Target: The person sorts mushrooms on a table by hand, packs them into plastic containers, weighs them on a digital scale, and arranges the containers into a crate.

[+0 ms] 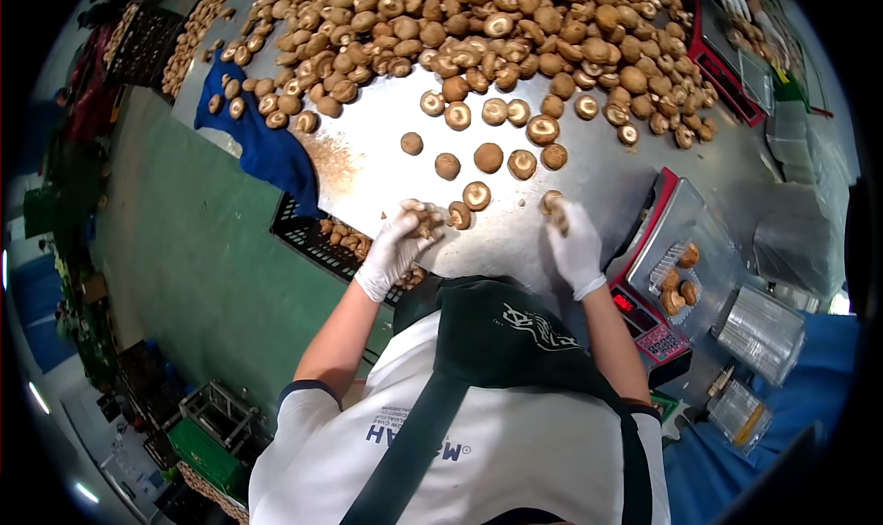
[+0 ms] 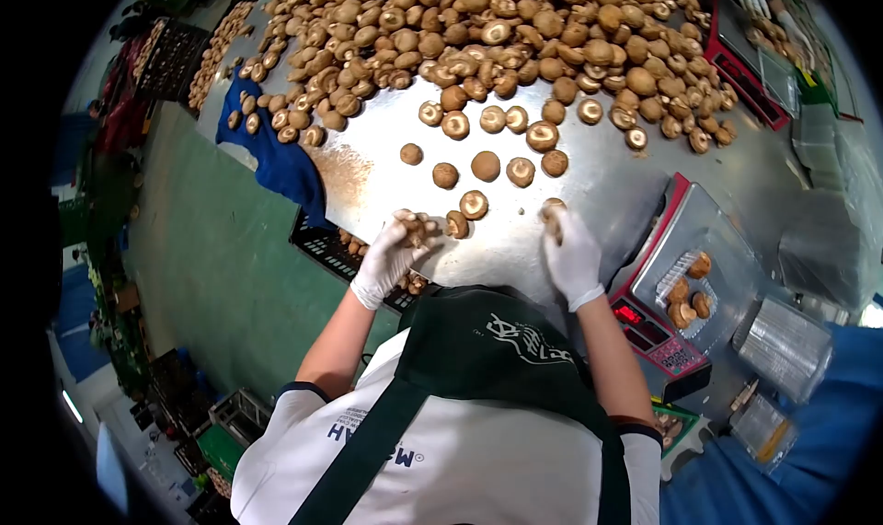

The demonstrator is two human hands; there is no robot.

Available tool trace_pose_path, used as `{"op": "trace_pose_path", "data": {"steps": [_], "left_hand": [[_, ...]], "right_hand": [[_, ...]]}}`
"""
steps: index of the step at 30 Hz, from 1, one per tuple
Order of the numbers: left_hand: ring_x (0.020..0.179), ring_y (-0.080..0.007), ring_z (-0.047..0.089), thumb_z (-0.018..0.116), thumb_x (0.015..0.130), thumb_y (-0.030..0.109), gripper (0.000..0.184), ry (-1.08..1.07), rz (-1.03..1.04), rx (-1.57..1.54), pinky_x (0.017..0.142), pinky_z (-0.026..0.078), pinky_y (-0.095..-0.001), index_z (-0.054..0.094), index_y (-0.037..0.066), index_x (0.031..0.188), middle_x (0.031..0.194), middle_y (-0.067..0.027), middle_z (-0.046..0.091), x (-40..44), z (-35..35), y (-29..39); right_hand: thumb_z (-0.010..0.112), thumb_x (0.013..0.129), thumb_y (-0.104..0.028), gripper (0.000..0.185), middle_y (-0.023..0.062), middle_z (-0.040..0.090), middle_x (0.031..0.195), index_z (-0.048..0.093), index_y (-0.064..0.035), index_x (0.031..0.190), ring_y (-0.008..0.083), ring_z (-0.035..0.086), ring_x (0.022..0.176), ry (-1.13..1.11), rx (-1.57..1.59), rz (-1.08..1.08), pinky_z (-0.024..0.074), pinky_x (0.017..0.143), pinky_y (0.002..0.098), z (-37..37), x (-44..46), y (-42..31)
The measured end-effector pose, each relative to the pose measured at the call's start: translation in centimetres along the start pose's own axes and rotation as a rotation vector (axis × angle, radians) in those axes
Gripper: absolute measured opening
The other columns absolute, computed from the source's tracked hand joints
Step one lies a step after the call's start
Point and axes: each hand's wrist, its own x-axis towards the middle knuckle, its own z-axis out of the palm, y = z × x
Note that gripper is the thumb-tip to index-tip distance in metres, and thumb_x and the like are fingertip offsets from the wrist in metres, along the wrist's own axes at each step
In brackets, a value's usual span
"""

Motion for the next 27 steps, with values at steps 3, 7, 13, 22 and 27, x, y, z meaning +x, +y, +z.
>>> {"op": "trace_pose_path", "data": {"steps": [3, 7, 13, 22, 27], "left_hand": [[0.082, -0.0183, 0.064, 0.058, 0.097, 0.019, 0.016, 0.266, 0.089, 0.378, 0.080, 0.053, -0.0311, 0.059, 0.003, 0.095, 0.082, -0.0087, 0.066, 1.7, -0.5, 2.2], [0.094, -0.0249, 0.066, 0.066, 0.090, 0.022, 0.040, 0.271, 0.505, 1.422, 0.087, 0.052, -0.0353, 0.058, 0.008, 0.126, 0.111, -0.0143, 0.063, 5.7, 2.4, 1.7], [0.098, -0.0226, 0.063, 0.066, 0.091, 0.028, 0.050, 0.125, 0.092, 1.094, 0.087, 0.051, -0.0340, 0.053, 0.007, 0.134, 0.119, -0.0102, 0.059, 9.4, 2.8, 1.6], [0.094, -0.0266, 0.063, 0.043, 0.100, 0.024, 0.049, -0.253, -0.310, -0.147, 0.079, 0.056, -0.0358, 0.035, 0.008, 0.146, 0.120, -0.0188, 0.058, 6.3, 4.7, 1.0], [0.090, -0.0315, 0.064, 0.043, 0.100, 0.025, 0.046, -0.224, -0.468, -0.338, 0.074, 0.057, -0.0369, 0.037, 0.012, 0.143, 0.120, -0.0236, 0.058, 5.4, 4.5, -0.8]], "right_hand": [[0.066, 0.082, -0.008, 0.037, 0.0108, 0.063, 0.107, 0.064, -0.0122, 0.119, 0.0295, 0.064, 0.092, 0.099, 0.076, -0.163, 0.0520, 0.079, 0.0361, 0.9, 4.2, -0.1], [0.069, 0.080, -0.013, 0.038, 0.0116, 0.064, 0.108, 0.064, -0.0111, 0.118, 0.0304, 0.063, 0.094, 0.024, -0.164, -0.293, 0.0506, 0.086, 0.0404, 5.0, 7.6, -0.6], [0.059, 0.094, -0.019, 0.032, 0.0146, 0.069, 0.105, 0.061, -0.0048, 0.122, 0.0257, 0.068, 0.082, -0.109, 0.430, -0.010, 0.0549, 0.075, 0.0339, 5.8, 6.4, 0.0], [0.031, 0.108, -0.030, 0.046, 0.0166, 0.071, 0.095, 0.057, 0.0065, 0.117, 0.0157, 0.067, 0.069, -0.175, 1.123, 0.382, 0.0517, 0.061, 0.0253, 1.5, 4.0, -2.0], [0.032, 0.108, -0.034, 0.048, 0.0168, 0.070, 0.097, 0.056, 0.0067, 0.118, 0.0169, 0.067, 0.073, -0.154, 1.199, 0.380, 0.0515, 0.062, 0.0263, 0.9, 3.0, -2.2]]}}
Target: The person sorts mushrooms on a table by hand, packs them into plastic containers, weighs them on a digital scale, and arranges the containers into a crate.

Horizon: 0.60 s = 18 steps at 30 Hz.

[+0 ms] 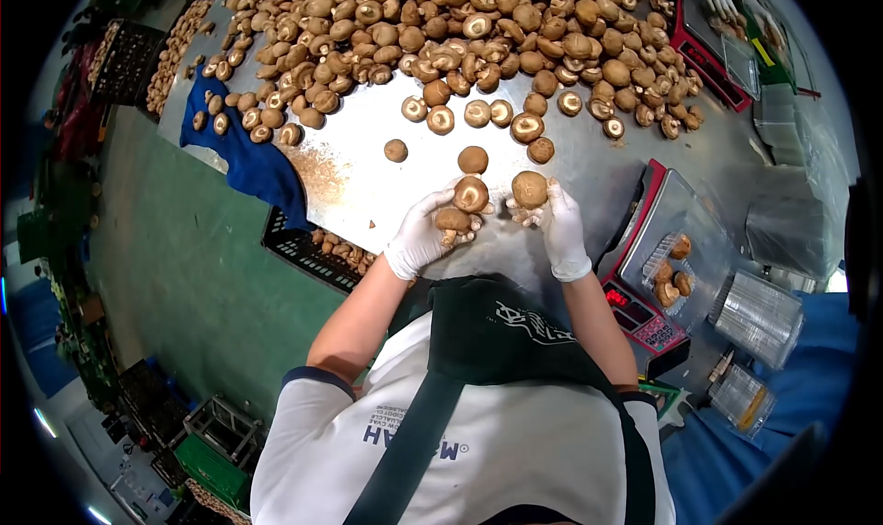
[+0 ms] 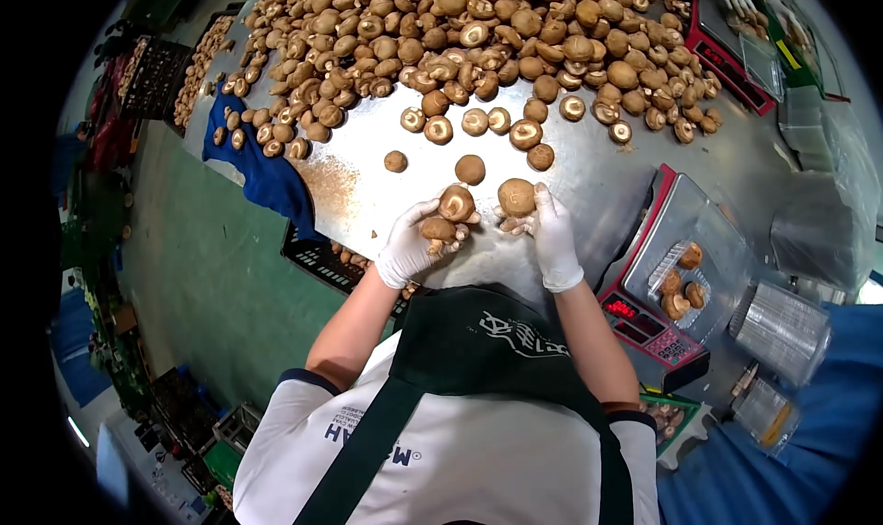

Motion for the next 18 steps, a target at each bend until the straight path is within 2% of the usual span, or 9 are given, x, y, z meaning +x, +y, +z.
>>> {"op": "trace_pose_path", "data": {"steps": [3, 6, 7, 8, 10, 13, 14, 16, 18], "left_hand": [[0.095, -0.0315, 0.064, 0.043, 0.100, 0.027, 0.046, -0.028, 0.005, 0.133, 0.075, 0.057, -0.0359, 0.038, 0.011, 0.142, 0.122, -0.0226, 0.056, -0.3, 0.9, -0.9], [0.107, -0.0317, 0.062, 0.044, 0.099, 0.033, 0.047, 0.021, 0.074, 0.430, 0.081, 0.058, -0.0349, 0.041, 0.010, 0.141, 0.132, -0.0200, 0.052, -0.7, 1.9, -2.0], [0.111, -0.0289, 0.061, 0.044, 0.101, 0.040, 0.046, -0.020, 0.039, 0.530, 0.084, 0.057, -0.0334, 0.041, 0.019, 0.141, 0.133, -0.0151, 0.051, -0.4, 0.9, -1.9], [0.107, -0.0258, 0.063, 0.045, 0.101, 0.042, 0.046, 0.009, 0.018, 0.556, 0.080, 0.058, -0.0321, 0.042, 0.018, 0.140, 0.126, -0.0132, 0.055, -0.4, 0.7, -2.3], [0.098, -0.0195, 0.067, 0.047, 0.101, 0.045, 0.046, 0.071, -0.022, 0.602, 0.072, 0.060, -0.0296, 0.042, 0.017, 0.138, 0.114, -0.0092, 0.062, -0.6, 0.6, -3.9], [0.101, -0.0188, 0.065, 0.050, 0.100, 0.043, 0.044, 0.081, -0.119, 0.525, 0.078, 0.058, -0.0274, 0.050, 0.011, 0.130, 0.120, -0.0107, 0.060, -1.8, -0.8, -5.0], [0.103, -0.0200, 0.063, 0.050, 0.100, 0.041, 0.042, 0.026, -0.113, 0.471, 0.080, 0.057, -0.0290, 0.051, 0.009, 0.128, 0.121, -0.0119, 0.059, -2.1, -0.5, -5.4], [0.100, -0.0221, 0.065, 0.055, 0.098, 0.031, 0.033, 0.004, -0.057, 0.397, 0.086, 0.056, -0.0352, 0.054, 0.011, 0.125, 0.119, -0.0112, 0.060, -2.5, -1.4, -5.3], [0.100, -0.0227, 0.064, 0.054, 0.098, 0.027, 0.029, 0.019, -0.008, 0.387, 0.087, 0.056, -0.0360, 0.055, 0.011, 0.122, 0.115, -0.0107, 0.060, -3.3, -2.3, -4.1]], "right_hand": [[0.040, 0.106, -0.029, 0.039, 0.0142, 0.069, 0.097, 0.058, 0.0038, 0.116, 0.0166, 0.067, 0.071, 0.033, 0.046, 0.002, 0.0519, 0.063, 0.0277, 0.3, -1.2, -0.5], [0.054, 0.101, -0.019, 0.024, 0.0110, 0.070, 0.095, 0.060, 0.0005, 0.113, 0.0182, 0.067, 0.074, 0.235, -0.534, -0.457, 0.0531, 0.068, 0.0296, 1.9, -2.9, -0.5], [0.063, 0.093, -0.010, 0.021, 0.0099, 0.069, 0.102, 0.061, -0.0010, 0.111, 0.0189, 0.067, 0.086, 0.164, -0.676, -0.476, 0.0531, 0.077, 0.0301, 3.0, -4.3, -1.5], [0.065, 0.091, -0.009, 0.025, 0.0111, 0.067, 0.112, 0.061, -0.0001, 0.114, 0.0186, 0.065, 0.097, 0.062, -1.049, -0.844, 0.0510, 0.085, 0.0299, 2.3, -4.1, -0.4], [0.065, 0.090, -0.009, 0.030, 0.0132, 0.064, 0.119, 0.059, -0.0003, 0.118, 0.0186, 0.064, 0.101, -0.185, -0.957, -0.691, 0.0498, 0.088, 0.0311, 3.8, -6.6, 0.3], [0.065, 0.089, -0.008, 0.036, 0.0154, 0.063, 0.121, 0.057, -0.0007, 0.123, 0.0213, 0.064, 0.099, -0.180, -0.365, -0.148, 0.0500, 0.089, 0.0333, 2.9, -7.1, 1.4], [0.064, 0.089, -0.007, 0.039, 0.0149, 0.064, 0.115, 0.055, -0.0014, 0.127, 0.0228, 0.065, 0.097, -0.101, -0.476, -0.298, 0.0503, 0.089, 0.0346, 1.3, -6.1, 2.1], [0.065, 0.087, -0.006, 0.041, 0.0150, 0.062, 0.112, 0.056, -0.0020, 0.127, 0.0253, 0.063, 0.099, 0.224, -0.712, -0.273, 0.0504, 0.089, 0.0355, -1.2, -4.4, 2.4], [0.067, 0.084, -0.006, 0.042, 0.0166, 0.059, 0.112, 0.057, -0.0025, 0.125, 0.0293, 0.061, 0.102, 0.388, -1.140, -0.657, 0.0504, 0.090, 0.0366, -2.8, -2.3, 1.9]]}}
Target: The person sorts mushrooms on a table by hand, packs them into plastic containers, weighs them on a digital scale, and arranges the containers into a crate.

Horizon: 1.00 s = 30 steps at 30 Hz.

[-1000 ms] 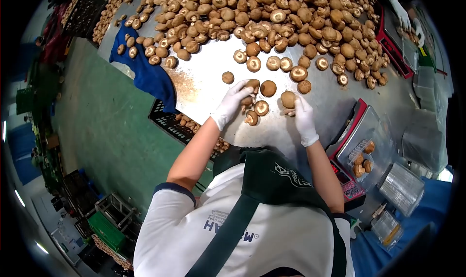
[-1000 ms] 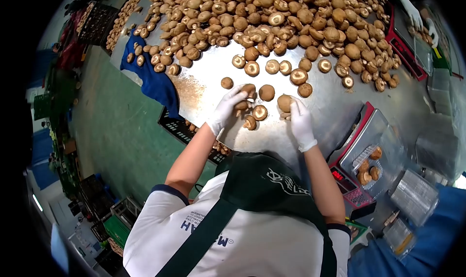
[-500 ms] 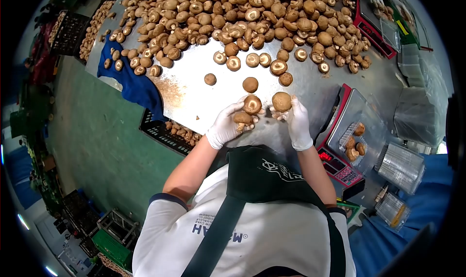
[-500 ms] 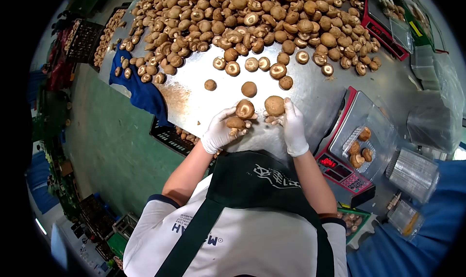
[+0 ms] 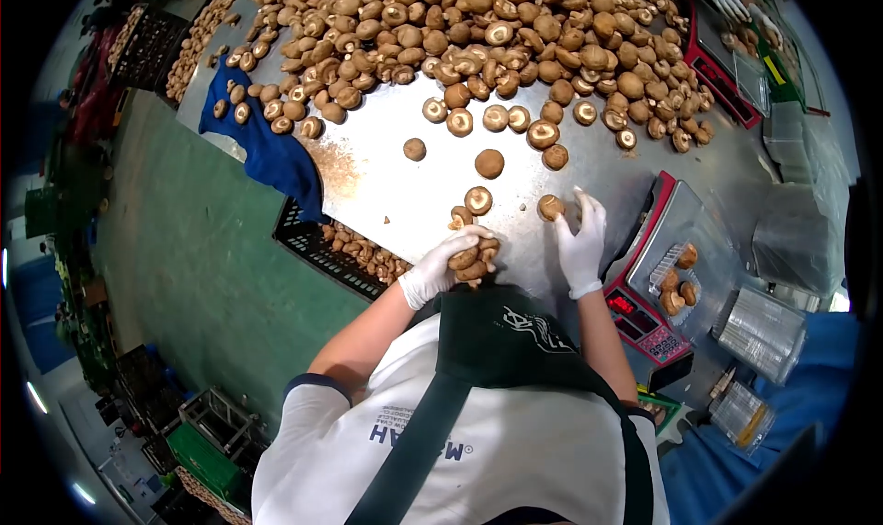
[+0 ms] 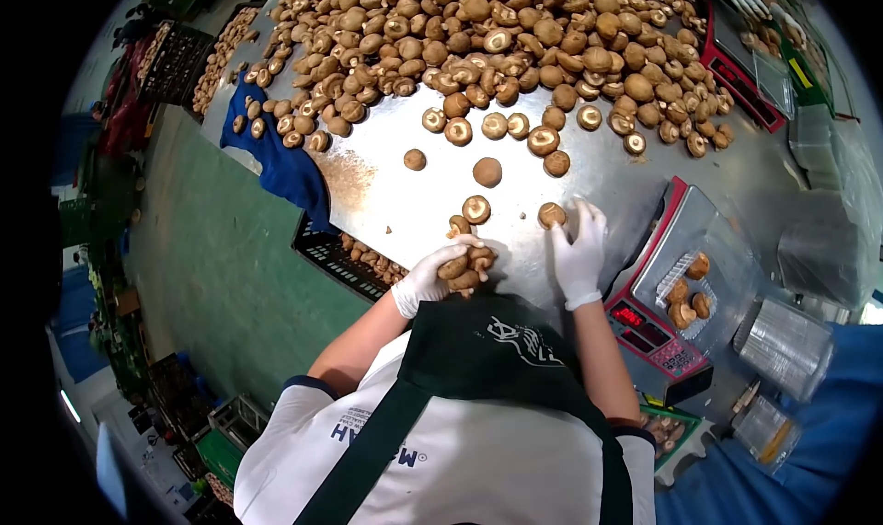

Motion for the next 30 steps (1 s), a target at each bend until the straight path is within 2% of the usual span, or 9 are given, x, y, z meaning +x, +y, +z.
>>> {"op": "trace_pose_path", "data": {"steps": [4, 7, 11, 16, 18, 21, 24, 28, 30], "left_hand": [[0.092, -0.0202, 0.064, 0.056, 0.097, 0.019, 0.021, 0.261, 0.167, 0.169, 0.080, 0.055, -0.0319, 0.058, 0.009, 0.116, 0.109, -0.0093, 0.060, -0.6, -1.2, 0.7], [0.094, -0.0171, 0.063, 0.058, 0.096, 0.015, 0.024, 0.255, 0.157, 0.377, 0.079, 0.053, -0.0285, 0.058, 0.008, 0.119, 0.106, -0.0061, 0.062, 0.4, -1.3, 0.5], [0.100, -0.0208, 0.061, 0.057, 0.096, 0.020, 0.031, 0.183, 0.181, 0.260, 0.081, 0.052, -0.0313, 0.055, 0.008, 0.124, 0.117, -0.0093, 0.059, 2.9, -2.5, 0.5], [0.101, -0.0261, 0.061, 0.055, 0.096, 0.027, 0.038, 0.116, 0.166, 0.005, 0.076, 0.055, -0.0337, 0.051, 0.008, 0.128, 0.123, -0.0143, 0.055, 2.5, -1.7, 2.8], [0.104, -0.0270, 0.061, 0.054, 0.095, 0.031, 0.045, 0.120, 0.183, -0.004, 0.069, 0.058, -0.0361, 0.045, 0.009, 0.133, 0.126, -0.0157, 0.052, 1.3, -1.0, 4.6], [0.106, -0.0276, 0.059, 0.053, 0.093, 0.030, 0.050, 0.110, 0.212, 0.009, 0.068, 0.059, -0.0386, 0.040, 0.010, 0.137, 0.129, -0.0162, 0.050, 0.9, -1.2, 6.1], [0.108, -0.0262, 0.058, 0.051, 0.095, 0.031, 0.047, 0.128, 0.185, 0.021, 0.068, 0.059, -0.0365, 0.042, 0.008, 0.136, 0.129, -0.0164, 0.051, 1.5, 0.5, 7.7], [0.081, -0.0180, 0.059, 0.048, 0.100, 0.039, 0.041, 0.147, 0.080, 0.072, 0.066, 0.058, -0.0334, 0.050, 0.008, 0.127, 0.094, -0.0077, 0.057, 2.8, 3.0, 7.8], [0.063, -0.0139, 0.051, 0.045, 0.102, 0.044, 0.043, 0.082, -0.034, 0.040, 0.065, 0.057, -0.0331, 0.053, 0.007, 0.123, 0.072, -0.0004, 0.047, 3.4, 1.5, 6.0]], "right_hand": [[0.069, 0.082, -0.009, 0.043, 0.0163, 0.058, 0.116, 0.060, -0.0045, 0.124, 0.0320, 0.060, 0.105, -0.275, 0.208, 0.128, 0.0502, 0.091, 0.0367, 3.5, -0.2, 1.4], [0.070, 0.082, -0.017, 0.031, 0.0099, 0.063, 0.105, 0.068, -0.0104, 0.112, 0.0284, 0.061, 0.099, -0.398, 0.099, -0.017, 0.0499, 0.089, 0.0376, 4.8, 1.9, -1.7], [0.072, 0.080, -0.022, 0.030, 0.0087, 0.063, 0.101, 0.068, -0.0102, 0.108, 0.0287, 0.061, 0.093, -0.276, 0.033, -0.296, 0.0486, 0.083, 0.0411, 8.7, 8.4, -6.1], [0.072, 0.082, -0.016, 0.037, 0.0115, 0.060, 0.111, 0.063, -0.0087, 0.117, 0.0321, 0.059, 0.102, -0.411, -0.074, -0.323, 0.0486, 0.089, 0.0420, 15.5, 13.8, -7.4], [0.068, 0.087, -0.014, 0.035, 0.0120, 0.065, 0.107, 0.062, -0.0077, 0.121, 0.0267, 0.063, 0.098, -0.428, 0.008, -0.252, 0.0508, 0.086, 0.0373, 15.3, 14.2, -7.2], [0.059, 0.097, -0.013, 0.034, 0.0054, 0.066, 0.102, 0.055, 0.0002, 0.128, 0.0088, 0.061, 0.084, -0.640, 0.914, 0.341, 0.0512, 0.074, 0.0246, 13.2, 13.5, -5.6], [0.053, 0.100, -0.013, 0.034, 0.0041, 0.065, 0.103, 0.053, 0.0031, 0.130, 0.0074, 0.060, 0.087, -0.647, 1.111, 0.520, 0.0485, 0.077, 0.0219, 8.0, 12.0, -7.0], [0.064, 0.088, -0.007, 0.039, 0.0078, 0.067, 0.106, 0.057, -0.0014, 0.127, 0.0155, 0.062, 0.093, -0.515, 0.758, 0.178, 0.0484, 0.084, 0.0293, 4.7, 7.6, -7.0], [0.068, 0.080, -0.002, 0.042, 0.0126, 0.066, 0.109, 0.061, -0.0034, 0.121, 0.0277, 0.061, 0.099, -0.453, 0.334, -0.257, 0.0469, 0.091, 0.0373, 3.6, 5.4, -6.6]]}}
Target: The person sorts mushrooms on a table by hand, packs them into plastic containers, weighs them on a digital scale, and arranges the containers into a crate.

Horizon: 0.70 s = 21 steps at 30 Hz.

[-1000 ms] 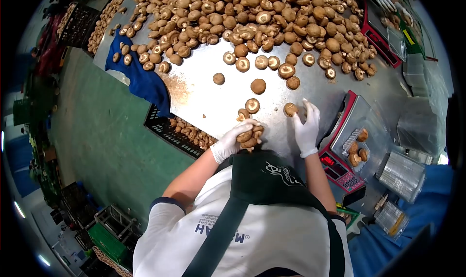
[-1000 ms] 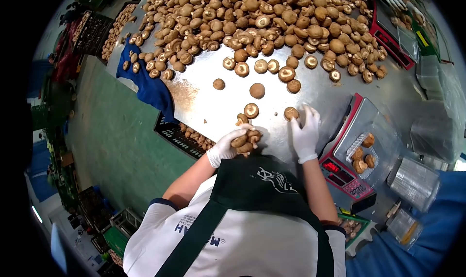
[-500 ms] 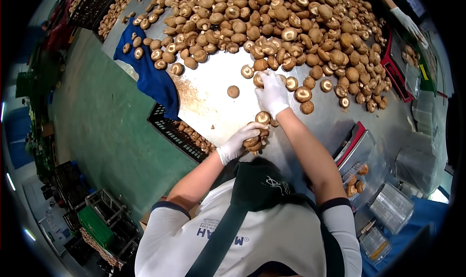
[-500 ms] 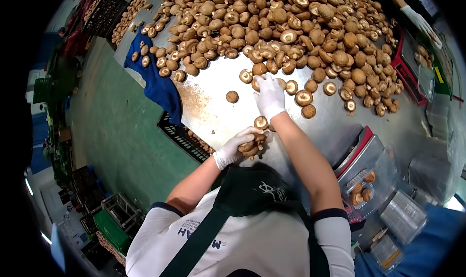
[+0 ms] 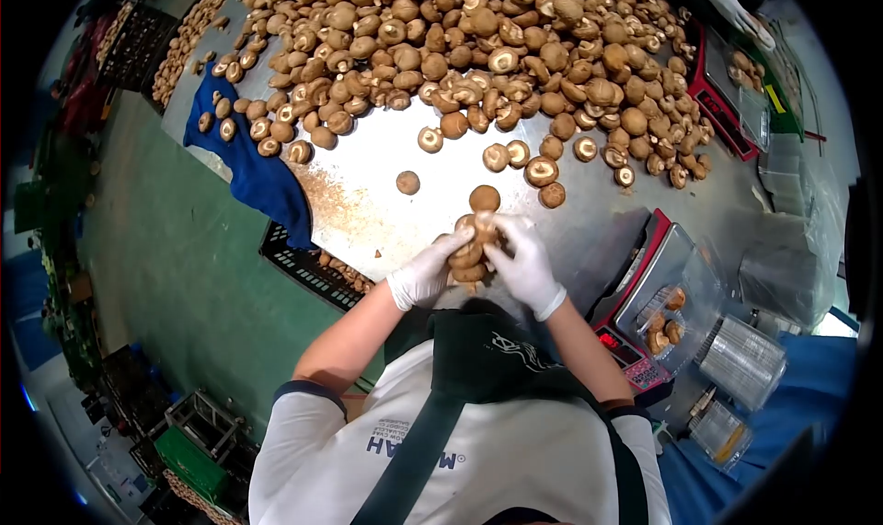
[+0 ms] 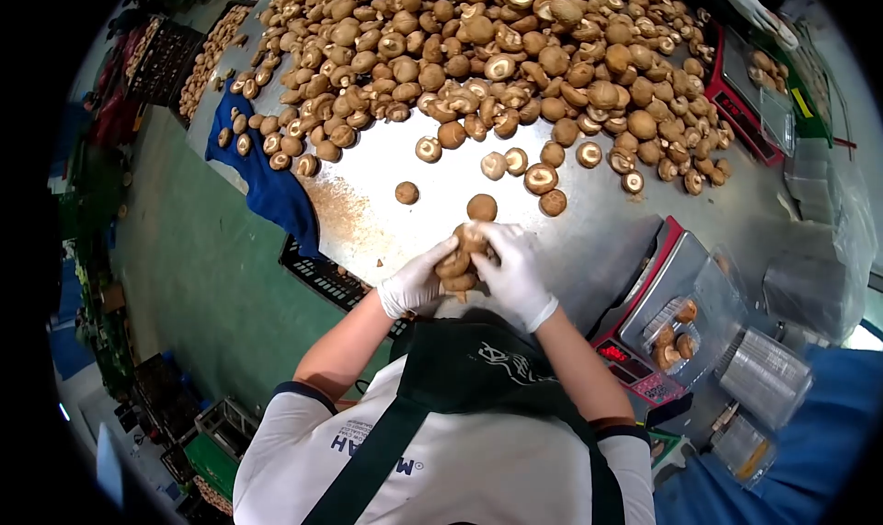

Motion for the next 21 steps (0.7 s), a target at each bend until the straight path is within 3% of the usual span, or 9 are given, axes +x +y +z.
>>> {"op": "trace_pose_path", "data": {"steps": [1, 2, 5, 6, 9, 11, 14, 18, 21], "left_hand": [[0.053, -0.0117, 0.044, 0.044, 0.102, 0.047, 0.046, -0.068, -0.045, -0.001, 0.065, 0.056, -0.0334, 0.054, 0.007, 0.121, 0.060, 0.0039, 0.039, 0.4, -0.9, -1.0], [0.055, -0.0134, 0.047, 0.045, 0.102, 0.045, 0.046, -0.173, -0.076, -0.180, 0.067, 0.056, -0.0344, 0.054, 0.005, 0.122, 0.066, 0.0011, 0.047, 1.0, -2.8, -3.4], [0.085, -0.0221, 0.065, 0.051, 0.099, 0.040, 0.049, 0.090, -0.097, -0.196, 0.073, 0.056, -0.0341, 0.052, 0.004, 0.132, 0.102, -0.0120, 0.065, -0.7, 0.2, -4.5], [0.090, -0.0229, 0.065, 0.052, 0.098, 0.039, 0.050, 0.050, -0.110, -0.170, 0.074, 0.056, -0.0343, 0.051, 0.003, 0.133, 0.107, -0.0127, 0.065, -0.6, -0.6, -5.4], [0.099, -0.0239, 0.065, 0.055, 0.093, 0.036, 0.055, -0.032, -0.144, -0.103, 0.080, 0.056, -0.0350, 0.049, 0.001, 0.135, 0.119, -0.0131, 0.062, -0.5, -2.5, -6.6], [0.099, -0.0236, 0.065, 0.056, 0.093, 0.034, 0.055, -0.006, -0.084, -0.087, 0.082, 0.056, -0.0345, 0.049, 0.000, 0.135, 0.118, -0.0131, 0.063, -0.9, -2.0, -6.4], [0.099, -0.0231, 0.065, 0.057, 0.092, 0.033, 0.055, 0.097, -0.005, -0.021, 0.082, 0.056, -0.0340, 0.048, 0.000, 0.136, 0.116, -0.0132, 0.064, -0.9, -2.4, -5.7], [0.097, -0.0230, 0.065, 0.059, 0.090, 0.031, 0.058, 0.173, -0.068, 0.040, 0.082, 0.056, -0.0341, 0.046, 0.000, 0.138, 0.115, -0.0138, 0.064, -2.0, -2.1, -4.3], [0.096, -0.0232, 0.065, 0.059, 0.088, 0.031, 0.060, 0.099, -0.121, -0.071, 0.083, 0.056, -0.0343, 0.046, 0.002, 0.139, 0.115, -0.0149, 0.064, -1.8, -3.3, -4.6]], "right_hand": [[0.068, 0.077, -0.001, 0.042, 0.0156, 0.064, 0.112, 0.063, -0.0052, 0.118, 0.0353, 0.057, 0.105, 0.023, 0.092, 0.030, 0.0440, 0.096, 0.0425, 0.4, -1.3, -0.4], [0.066, 0.077, 0.003, 0.045, 0.0115, 0.065, 0.113, 0.063, -0.0057, 0.121, 0.0298, 0.057, 0.109, -0.016, 0.064, 0.057, 0.0465, 0.095, 0.0375, 0.4, -2.2, -0.3], [0.068, 0.082, -0.006, 0.041, 0.0140, 0.065, 0.114, 0.062, -0.0046, 0.123, 0.0283, 0.060, 0.106, -0.143, 0.320, 0.224, 0.0469, 0.094, 0.0371, -1.3, -3.1, -0.9], [0.068, 0.084, -0.007, 0.040, 0.0137, 0.065, 0.114, 0.062, -0.0042, 0.124, 0.0265, 0.061, 0.104, -0.192, 0.455, 0.292, 0.0482, 0.093, 0.0355, -2.0, -2.8, -0.5], [0.063, 0.088, -0.010, 0.031, 0.0163, 0.067, 0.107, 0.063, -0.0001, 0.118, 0.0276, 0.064, 0.094, 0.131, 0.096, 0.246, 0.0508, 0.084, 0.0363, -2.6, -0.2, 3.5], [0.064, 0.084, -0.010, 0.031, 0.0133, 0.064, 0.111, 0.065, -0.0032, 0.114, 0.0325, 0.056, 0.105, 0.386, -0.346, 0.092, 0.0444, 0.096, 0.0406, -2.8, 2.9, 5.6], [0.069, 0.077, -0.012, 0.028, 0.0090, 0.062, 0.116, 0.067, -0.0087, 0.105, 0.0306, 0.054, 0.108, 0.126, -0.606, 0.265, 0.0429, 0.092, 0.0423, -2.2, 6.2, 7.4], [0.070, 0.073, -0.010, 0.033, 0.0056, 0.064, 0.110, 0.068, -0.0137, 0.106, 0.0275, 0.057, 0.104, 0.127, -0.573, -0.171, 0.0415, 0.092, 0.0417, 0.0, 10.1, 6.5], [0.069, 0.078, -0.013, 0.035, 0.0058, 0.065, 0.109, 0.067, -0.0134, 0.113, 0.0273, 0.059, 0.103, -0.009, -0.584, -0.089, 0.0414, 0.093, 0.0404, 1.2, 10.6, 9.0]]}}
